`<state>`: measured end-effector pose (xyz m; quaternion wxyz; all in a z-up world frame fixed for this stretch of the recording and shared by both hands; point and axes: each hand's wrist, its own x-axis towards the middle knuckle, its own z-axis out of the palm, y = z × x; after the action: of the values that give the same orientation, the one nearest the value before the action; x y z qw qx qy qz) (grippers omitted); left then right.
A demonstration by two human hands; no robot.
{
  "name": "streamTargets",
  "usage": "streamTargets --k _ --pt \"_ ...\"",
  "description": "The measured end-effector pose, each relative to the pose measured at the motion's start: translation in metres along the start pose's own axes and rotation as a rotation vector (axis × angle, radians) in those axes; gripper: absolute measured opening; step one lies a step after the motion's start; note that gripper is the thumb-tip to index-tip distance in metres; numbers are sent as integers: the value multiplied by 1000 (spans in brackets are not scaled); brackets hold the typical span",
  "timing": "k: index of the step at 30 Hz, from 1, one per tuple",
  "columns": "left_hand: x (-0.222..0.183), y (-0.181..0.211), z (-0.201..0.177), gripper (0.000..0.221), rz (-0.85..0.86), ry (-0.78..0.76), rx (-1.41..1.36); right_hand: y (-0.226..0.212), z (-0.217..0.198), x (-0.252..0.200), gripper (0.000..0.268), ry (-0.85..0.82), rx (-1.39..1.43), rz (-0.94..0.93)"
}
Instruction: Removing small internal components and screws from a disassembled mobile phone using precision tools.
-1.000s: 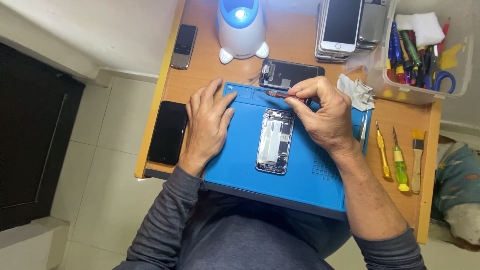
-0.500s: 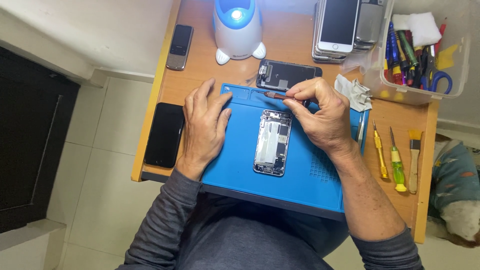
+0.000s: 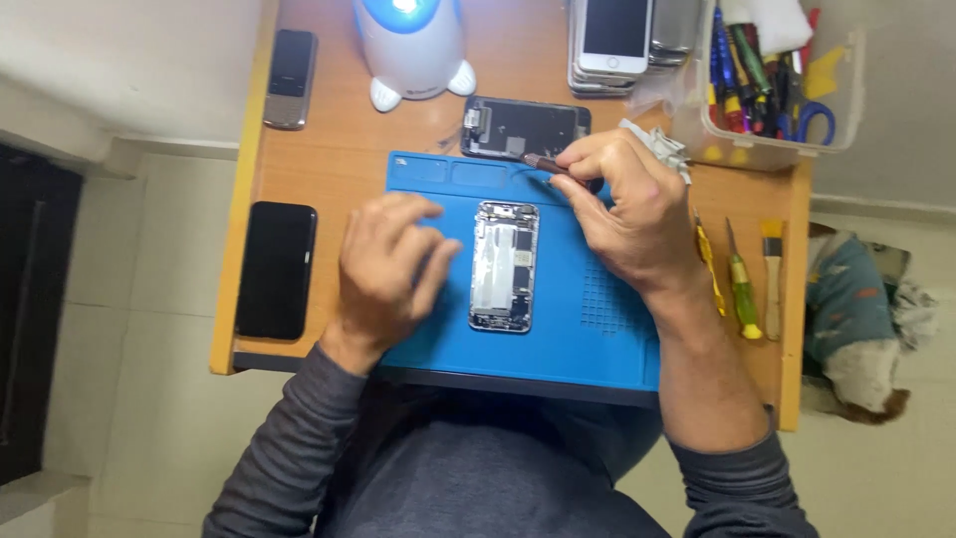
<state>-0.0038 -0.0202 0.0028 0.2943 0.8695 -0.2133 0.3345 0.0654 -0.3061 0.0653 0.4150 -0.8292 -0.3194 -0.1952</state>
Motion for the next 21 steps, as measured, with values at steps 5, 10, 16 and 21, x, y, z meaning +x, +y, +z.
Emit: streamTargets --k 5,10,16,21 --pt "16 96 15 27 396 78 -317 -15 -27 -42 20 105 -221 -2" --pt "-17 169 50 28 732 -334 -700 -10 -20 -100 21 -36 -441 -4" --pt "-105 217 140 12 1016 -814 -792 -24 -10 -102 20 -163 -560 -19" --pt "-136 218 167 10 1051 -833 -716 -32 -8 -100 19 -189 -534 49"
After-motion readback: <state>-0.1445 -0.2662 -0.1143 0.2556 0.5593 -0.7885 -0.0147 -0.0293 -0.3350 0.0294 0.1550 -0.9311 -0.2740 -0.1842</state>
